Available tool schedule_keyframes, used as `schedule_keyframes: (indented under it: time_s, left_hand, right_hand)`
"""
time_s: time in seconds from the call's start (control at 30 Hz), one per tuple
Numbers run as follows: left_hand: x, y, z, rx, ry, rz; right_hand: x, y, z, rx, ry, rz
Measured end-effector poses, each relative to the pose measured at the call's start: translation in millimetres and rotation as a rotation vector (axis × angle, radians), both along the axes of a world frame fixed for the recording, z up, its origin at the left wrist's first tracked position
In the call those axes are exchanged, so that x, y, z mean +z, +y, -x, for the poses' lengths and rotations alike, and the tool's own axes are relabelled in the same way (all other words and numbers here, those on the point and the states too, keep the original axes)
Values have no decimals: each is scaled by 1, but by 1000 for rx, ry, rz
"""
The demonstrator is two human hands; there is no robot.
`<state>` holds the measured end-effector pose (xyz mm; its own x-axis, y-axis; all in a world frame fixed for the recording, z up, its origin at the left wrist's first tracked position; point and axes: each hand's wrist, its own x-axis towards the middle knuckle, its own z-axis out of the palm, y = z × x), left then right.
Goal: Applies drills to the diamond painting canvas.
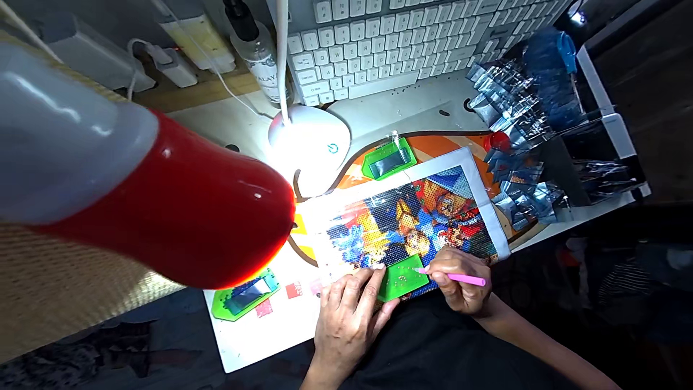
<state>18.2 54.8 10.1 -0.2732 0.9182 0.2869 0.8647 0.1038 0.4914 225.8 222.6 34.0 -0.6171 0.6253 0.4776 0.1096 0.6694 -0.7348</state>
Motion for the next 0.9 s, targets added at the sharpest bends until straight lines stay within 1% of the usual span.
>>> schedule_keyframes:
  time_s: [0.3,0.47,0.6,0.77,0.9]
  left_hand:
    - [0,0,0,-8,-11,-1]
    - [-1,1,1,-4,-2,2]
    - [-1,0,1,-3,-4,-2]
    - [-3,0,1,-5,-3,4]
    - [-4,-1,1,2,-1,1]
  right_hand:
    - [-3,0,2,15,-95,-50]
    - [-3,0,2,23,-88,-44]
    - [6,7,2,-69,25,70]
    - [10,22,9,-213,-56,84]
    - [5,25,15,-228,-82,69]
